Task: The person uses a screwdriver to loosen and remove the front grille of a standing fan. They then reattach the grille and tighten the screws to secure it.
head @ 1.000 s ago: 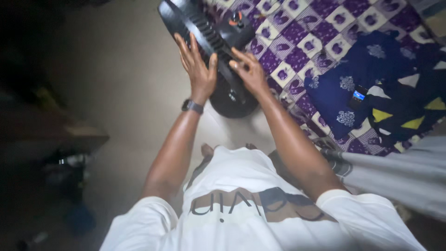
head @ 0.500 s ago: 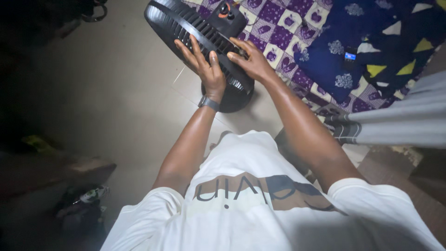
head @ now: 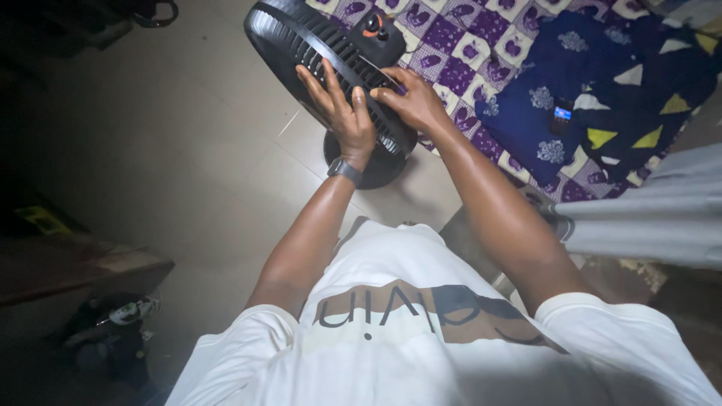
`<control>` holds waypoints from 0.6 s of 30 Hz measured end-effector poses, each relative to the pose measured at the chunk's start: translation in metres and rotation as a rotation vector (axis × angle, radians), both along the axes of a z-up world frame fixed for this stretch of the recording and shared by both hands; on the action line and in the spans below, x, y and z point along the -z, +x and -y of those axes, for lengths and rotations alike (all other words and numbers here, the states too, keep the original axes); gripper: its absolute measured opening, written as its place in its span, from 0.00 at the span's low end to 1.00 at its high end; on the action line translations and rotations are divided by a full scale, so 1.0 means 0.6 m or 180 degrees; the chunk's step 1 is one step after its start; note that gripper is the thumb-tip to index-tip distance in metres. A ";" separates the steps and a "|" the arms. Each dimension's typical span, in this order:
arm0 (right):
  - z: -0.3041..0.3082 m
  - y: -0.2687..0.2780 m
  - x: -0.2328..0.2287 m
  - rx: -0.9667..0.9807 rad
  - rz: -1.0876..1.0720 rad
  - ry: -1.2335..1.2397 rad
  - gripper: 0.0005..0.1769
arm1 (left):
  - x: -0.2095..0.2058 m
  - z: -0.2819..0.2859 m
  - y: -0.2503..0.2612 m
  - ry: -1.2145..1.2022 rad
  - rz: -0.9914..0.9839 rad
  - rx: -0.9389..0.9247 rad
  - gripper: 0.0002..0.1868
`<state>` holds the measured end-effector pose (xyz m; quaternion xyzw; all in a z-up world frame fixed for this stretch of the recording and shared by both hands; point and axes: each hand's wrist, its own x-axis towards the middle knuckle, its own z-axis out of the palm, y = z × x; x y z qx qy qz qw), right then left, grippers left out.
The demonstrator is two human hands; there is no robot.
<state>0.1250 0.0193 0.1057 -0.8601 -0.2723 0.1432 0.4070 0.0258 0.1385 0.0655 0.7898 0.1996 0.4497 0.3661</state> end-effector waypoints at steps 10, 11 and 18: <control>0.013 0.015 0.054 -0.0734 0.0011 0.0358 0.45 | 0.002 0.008 0.015 -0.0103 0.0142 -0.0278 0.35; 0.016 0.016 0.056 -0.0736 0.0140 0.0312 0.47 | 0.005 0.008 0.019 -0.0162 0.0299 -0.0181 0.37; 0.030 0.020 0.043 -0.0730 0.0353 0.0699 0.47 | 0.030 0.016 0.026 -0.0540 0.0338 -0.0440 0.43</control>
